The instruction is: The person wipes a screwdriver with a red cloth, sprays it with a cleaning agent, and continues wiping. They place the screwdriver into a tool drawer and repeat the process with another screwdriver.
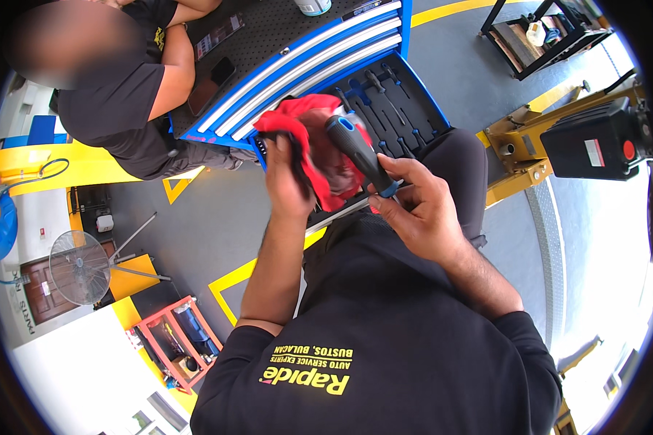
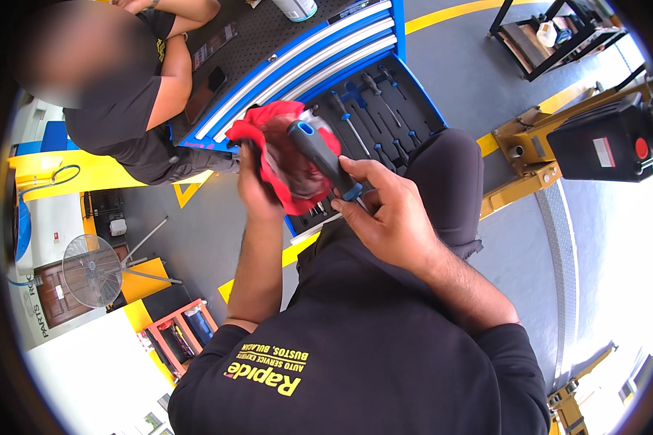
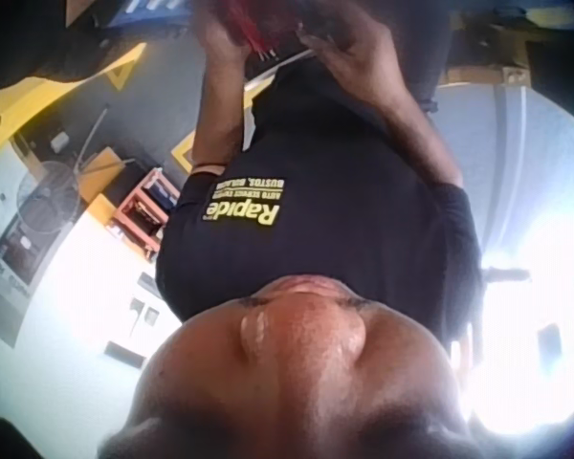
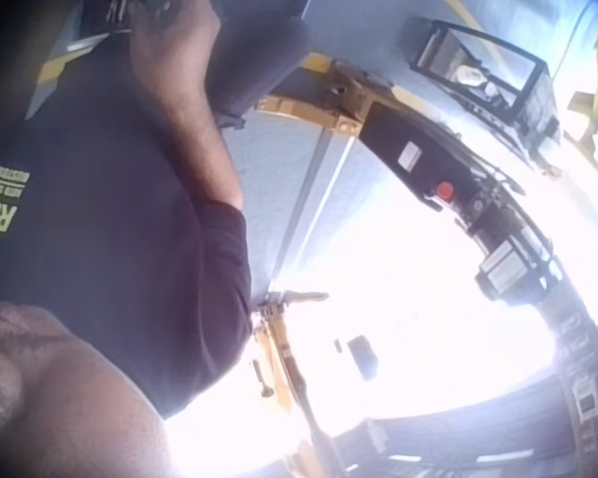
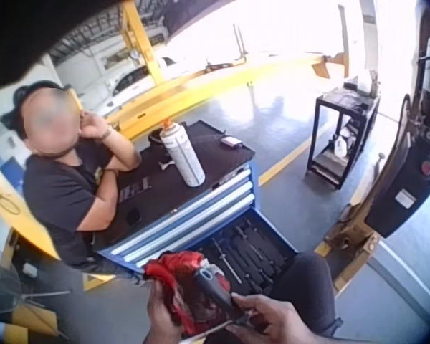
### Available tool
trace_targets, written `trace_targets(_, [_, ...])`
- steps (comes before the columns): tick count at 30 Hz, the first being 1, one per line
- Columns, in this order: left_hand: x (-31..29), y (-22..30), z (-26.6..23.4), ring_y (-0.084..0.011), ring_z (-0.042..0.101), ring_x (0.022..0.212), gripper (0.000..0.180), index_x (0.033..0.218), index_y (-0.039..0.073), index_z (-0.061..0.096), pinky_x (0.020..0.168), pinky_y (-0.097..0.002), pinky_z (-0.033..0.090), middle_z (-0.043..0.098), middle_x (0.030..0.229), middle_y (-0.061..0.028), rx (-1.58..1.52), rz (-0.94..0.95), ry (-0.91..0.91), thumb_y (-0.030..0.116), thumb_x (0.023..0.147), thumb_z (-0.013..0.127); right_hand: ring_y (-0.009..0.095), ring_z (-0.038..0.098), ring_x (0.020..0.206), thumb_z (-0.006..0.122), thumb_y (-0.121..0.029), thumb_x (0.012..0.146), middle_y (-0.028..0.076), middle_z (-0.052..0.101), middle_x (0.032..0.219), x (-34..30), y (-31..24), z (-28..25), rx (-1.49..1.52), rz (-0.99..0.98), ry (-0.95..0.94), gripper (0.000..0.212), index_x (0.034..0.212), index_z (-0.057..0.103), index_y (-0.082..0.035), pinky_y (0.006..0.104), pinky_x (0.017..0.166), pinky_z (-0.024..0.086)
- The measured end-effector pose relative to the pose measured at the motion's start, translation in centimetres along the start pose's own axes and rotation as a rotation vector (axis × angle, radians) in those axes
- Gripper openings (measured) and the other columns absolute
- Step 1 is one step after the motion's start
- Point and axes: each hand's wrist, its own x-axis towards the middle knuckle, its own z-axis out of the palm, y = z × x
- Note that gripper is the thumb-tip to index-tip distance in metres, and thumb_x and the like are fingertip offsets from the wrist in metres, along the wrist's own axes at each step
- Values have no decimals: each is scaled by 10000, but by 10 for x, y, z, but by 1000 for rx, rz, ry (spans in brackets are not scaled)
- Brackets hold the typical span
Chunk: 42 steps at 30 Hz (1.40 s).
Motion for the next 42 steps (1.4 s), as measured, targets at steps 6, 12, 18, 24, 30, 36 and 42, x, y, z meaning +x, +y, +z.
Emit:
trace_targets(6, [-16, -10, 37, -199, 625, 1096, 531, 1368, -31, 432, 1016, -377, 496, 577, 1252, -143, 348, 231, -58, -10, 909, 698, 86, 621, 585, 772, 9, 872, 123, 692, 1075, -3, 1, 6, -244, -101, -52, 497, 1322, 562, 38, 254, 540, 481])
trace_targets(12, [-4, -7, 32, -169, 658, 947, 351, 1246, -49, 510, 891, -323, 537, 662, 1067, -137, 493, 346, -51, 56, 942, 649, 49, 621, 648, 763, -42, 912, 96, 680, 983, 0, -7, 8, -19, 58, -70, 396, 1244, 570, 56, 235, 564, 477])
trace_targets(18, [-2, -2, 29, -184, 674, 924, 331, 1252, -49, 520, 878, -346, 544, 700, 1019, -157, 416, 321, -42, 138, 989, 593, 48, 565, 572, 757, -142, 959, 57, 634, 754, -1, 13, 10, 126, 102, -132, 335, 1163, 586, 63, 242, 540, 446])
trace_targets(24, [1, 9, 18, -249, 675, 977, 301, 1251, -31, 537, 930, -387, 526, 702, 1042, -182, 156, 230, -10, 203, 1069, 483, 54, 583, 570, 738, -122, 968, 44, 613, 707, -2, 7, 6, 90, 32, -139, 299, 1143, 580, 61, 248, 530, 436])
trace_targets(30, [9, 18, -3, -261, 682, 1022, 603, 1365, -32, 520, 1021, -410, 511, 678, 1180, -162, -220, 22, 125, 488, 1114, 342, 92, 616, 567, 754, -110, 945, 63, 620, 710, -4, 2, 2, 10, -11, -93, 329, 1165, 564, 44, 268, 517, 436])
trace_targets(36, [-6, 22, 30, -198, 701, 932, 439, 1367, -33, 453, 870, -325, 538, 710, 1033, -149, 634, 480, -195, 169, 1022, 632, 232, 671, 621, 796, -127, 900, 127, 658, 782, -3, -11, 3, -285, -97, -132, 380, 1184, 589, 19, 340, 562, 511])
trace_targets(42, [-8, 26, 36, -187, 696, 885, 286, 1209, -18, 565, 828, -324, 544, 713, 962, -134, 254, 150, 14, 241, 1095, 521, 274, 713, 710, 815, -148, 878, 156, 679, 883, -6, -7, 7, -339, -142, -95, 417, 1202, 616, 21, 376, 627, 563])
